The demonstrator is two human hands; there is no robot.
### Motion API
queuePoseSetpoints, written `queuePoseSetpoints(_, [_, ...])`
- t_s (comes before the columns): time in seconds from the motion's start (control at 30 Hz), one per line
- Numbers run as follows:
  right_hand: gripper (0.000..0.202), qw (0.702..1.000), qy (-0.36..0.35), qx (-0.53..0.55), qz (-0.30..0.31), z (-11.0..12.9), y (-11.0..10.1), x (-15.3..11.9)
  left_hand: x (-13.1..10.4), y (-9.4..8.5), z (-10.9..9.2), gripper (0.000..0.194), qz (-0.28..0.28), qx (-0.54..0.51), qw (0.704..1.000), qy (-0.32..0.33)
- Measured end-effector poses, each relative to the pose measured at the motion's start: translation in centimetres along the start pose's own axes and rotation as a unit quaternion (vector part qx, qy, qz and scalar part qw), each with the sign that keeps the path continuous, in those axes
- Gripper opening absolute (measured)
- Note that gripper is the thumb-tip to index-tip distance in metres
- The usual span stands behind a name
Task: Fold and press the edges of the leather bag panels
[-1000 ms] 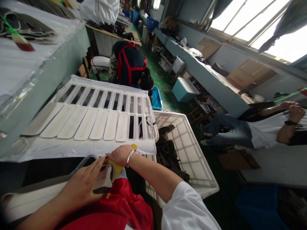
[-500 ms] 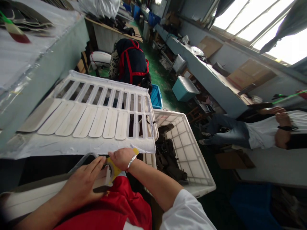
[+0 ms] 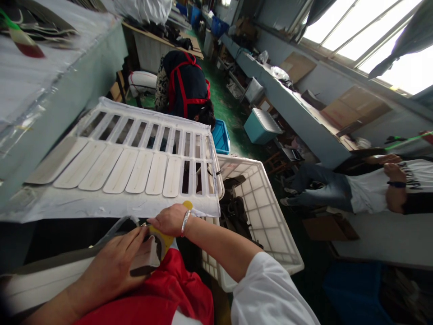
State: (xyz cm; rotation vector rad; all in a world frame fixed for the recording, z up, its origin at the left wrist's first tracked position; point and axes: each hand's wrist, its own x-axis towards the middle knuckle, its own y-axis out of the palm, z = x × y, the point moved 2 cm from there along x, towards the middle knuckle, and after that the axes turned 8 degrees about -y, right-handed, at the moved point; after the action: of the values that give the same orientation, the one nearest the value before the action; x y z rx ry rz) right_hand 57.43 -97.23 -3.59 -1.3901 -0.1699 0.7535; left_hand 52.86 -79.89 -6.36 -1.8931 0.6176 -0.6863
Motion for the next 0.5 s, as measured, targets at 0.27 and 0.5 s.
queuePoseSetpoints(0.27, [0.052, 0.998, -0.050, -0.016, -0.024, 0.0, 0.2, -0.8, -0.2, -0.5, -0.5, 0.077, 0.009, -0.001, 1.000, 0.007])
queuePoseSetpoints(0.5, [0.053, 0.999, -0.046, -0.016, -0.019, 0.2, 0.3, -0.9, -0.5, -0.1, -0.4, 0.078, 0.017, 0.003, 1.000, 0.019])
